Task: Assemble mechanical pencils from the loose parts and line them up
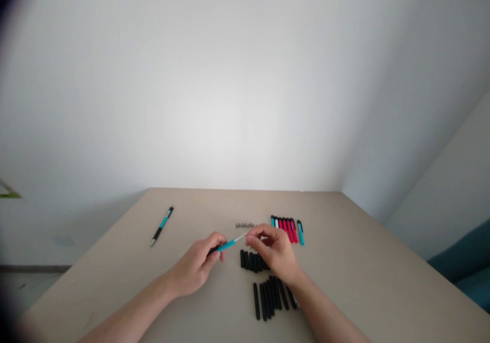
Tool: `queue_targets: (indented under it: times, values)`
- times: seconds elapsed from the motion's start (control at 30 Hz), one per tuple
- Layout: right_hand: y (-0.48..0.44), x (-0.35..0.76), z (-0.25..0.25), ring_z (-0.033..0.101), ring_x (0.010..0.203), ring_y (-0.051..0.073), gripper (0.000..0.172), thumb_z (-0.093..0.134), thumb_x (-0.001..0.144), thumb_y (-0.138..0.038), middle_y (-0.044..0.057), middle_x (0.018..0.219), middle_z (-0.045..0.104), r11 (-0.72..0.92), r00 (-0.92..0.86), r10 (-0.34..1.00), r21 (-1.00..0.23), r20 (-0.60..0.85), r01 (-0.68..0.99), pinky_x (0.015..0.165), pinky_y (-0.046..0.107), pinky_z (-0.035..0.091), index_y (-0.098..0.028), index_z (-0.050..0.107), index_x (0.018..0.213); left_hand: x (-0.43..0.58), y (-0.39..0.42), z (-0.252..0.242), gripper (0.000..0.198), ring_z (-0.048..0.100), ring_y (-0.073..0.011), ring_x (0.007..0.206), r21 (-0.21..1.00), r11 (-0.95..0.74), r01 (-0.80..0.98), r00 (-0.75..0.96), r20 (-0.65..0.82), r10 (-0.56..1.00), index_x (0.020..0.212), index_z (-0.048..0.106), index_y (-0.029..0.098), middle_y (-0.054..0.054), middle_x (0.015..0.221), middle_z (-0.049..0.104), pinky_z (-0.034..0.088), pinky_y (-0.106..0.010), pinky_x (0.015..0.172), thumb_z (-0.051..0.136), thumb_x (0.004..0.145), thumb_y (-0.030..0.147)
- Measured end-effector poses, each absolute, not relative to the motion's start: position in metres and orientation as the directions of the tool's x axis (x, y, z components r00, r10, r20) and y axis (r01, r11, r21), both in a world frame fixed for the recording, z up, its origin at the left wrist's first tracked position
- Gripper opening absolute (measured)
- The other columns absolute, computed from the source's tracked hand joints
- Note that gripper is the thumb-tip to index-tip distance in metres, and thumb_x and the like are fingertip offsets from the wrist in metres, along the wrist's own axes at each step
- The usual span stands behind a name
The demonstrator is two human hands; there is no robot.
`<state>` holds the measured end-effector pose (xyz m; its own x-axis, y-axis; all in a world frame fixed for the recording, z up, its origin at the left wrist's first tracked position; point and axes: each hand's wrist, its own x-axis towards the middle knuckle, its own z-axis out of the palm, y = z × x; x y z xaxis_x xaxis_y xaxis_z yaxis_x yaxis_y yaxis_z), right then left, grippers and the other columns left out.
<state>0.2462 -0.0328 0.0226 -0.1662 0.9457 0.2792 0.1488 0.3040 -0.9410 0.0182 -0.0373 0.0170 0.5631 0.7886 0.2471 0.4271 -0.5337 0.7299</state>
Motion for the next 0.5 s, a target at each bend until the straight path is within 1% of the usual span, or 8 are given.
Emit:
queue_targets:
  times: [0.1, 0.2, 0.27, 0.37, 0.5]
  values:
    - [-0.031, 0.248, 0.023, 0.045, 0.049, 0.008, 0.026, 0.069, 0.076, -0.041, -0.001, 0.063, 0.059, 0.322, -0.106, 0.944, -0.942, 0.313, 0.094, 0.043, 0.019, 0.034, -0.017, 0.06, 0.081, 0.017, -0.036, 0.016, 0.011, 0.053, -0.0158, 0.073, 0.73, -0.529, 0.432, 0.552, 0.249, 0.796, 0.099, 0.047, 0.02, -0.002, 0.083, 0.062, 0.037, -0.025, 0.07, 0.037, 0.092, 0.018]
    - [-0.029, 0.249, 0.024, 0.045, 0.048, 0.008, 0.031, 0.069, 0.075, -0.043, 0.0, 0.065, 0.062, 0.291, -0.098, 0.955, -0.949, 0.28, 0.122, 0.042, 0.019, 0.034, -0.017, 0.061, 0.09, 0.017, -0.036, 0.016, 0.012, 0.053, -0.0156, 0.072, 0.729, -0.532, 0.431, 0.558, 0.247, 0.792, 0.098, 0.047, 0.02, -0.002, 0.082, 0.061, 0.037, -0.024, 0.069, 0.036, 0.093, 0.019]
    - [-0.028, 0.248, 0.023, 0.044, 0.046, 0.007, 0.031, 0.068, 0.076, -0.045, 0.002, 0.066, 0.064, 0.262, -0.126, 0.962, -0.95, 0.243, 0.171, 0.041, 0.02, 0.032, -0.015, 0.064, 0.085, 0.017, -0.037, 0.017, 0.012, 0.053, -0.0157, 0.072, 0.728, -0.536, 0.429, 0.566, 0.246, 0.787, 0.098, 0.047, 0.02, -0.002, 0.082, 0.061, 0.037, -0.024, 0.068, 0.036, 0.093, 0.019]
    - [-0.028, 0.246, 0.022, 0.043, 0.045, 0.008, 0.033, 0.065, 0.077, -0.048, 0.002, 0.062, 0.063, 0.255, -0.17, 0.96, -0.942, 0.221, 0.218, 0.041, 0.021, 0.032, -0.015, 0.067, 0.076, 0.018, -0.039, 0.021, 0.014, 0.053, -0.0156, 0.072, 0.72, -0.545, 0.43, 0.571, 0.251, 0.782, 0.1, 0.048, 0.02, -0.002, 0.082, 0.061, 0.037, -0.024, 0.068, 0.037, 0.092, 0.019]
    - [-0.029, 0.242, 0.02, 0.052, 0.054, 0.012, 0.032, 0.065, 0.077, -0.048, 0.002, 0.062, 0.064, 0.293, -0.245, 0.943, -0.915, 0.227, 0.279, 0.05, 0.023, 0.039, -0.016, 0.07, 0.073, 0.021, -0.04, 0.026, 0.017, 0.052, -0.0151, 0.071, 0.687, -0.56, 0.463, 0.574, 0.249, 0.78, 0.102, 0.053, 0.02, -0.001, 0.081, 0.06, 0.037, -0.023, 0.067, 0.038, 0.094, 0.021]
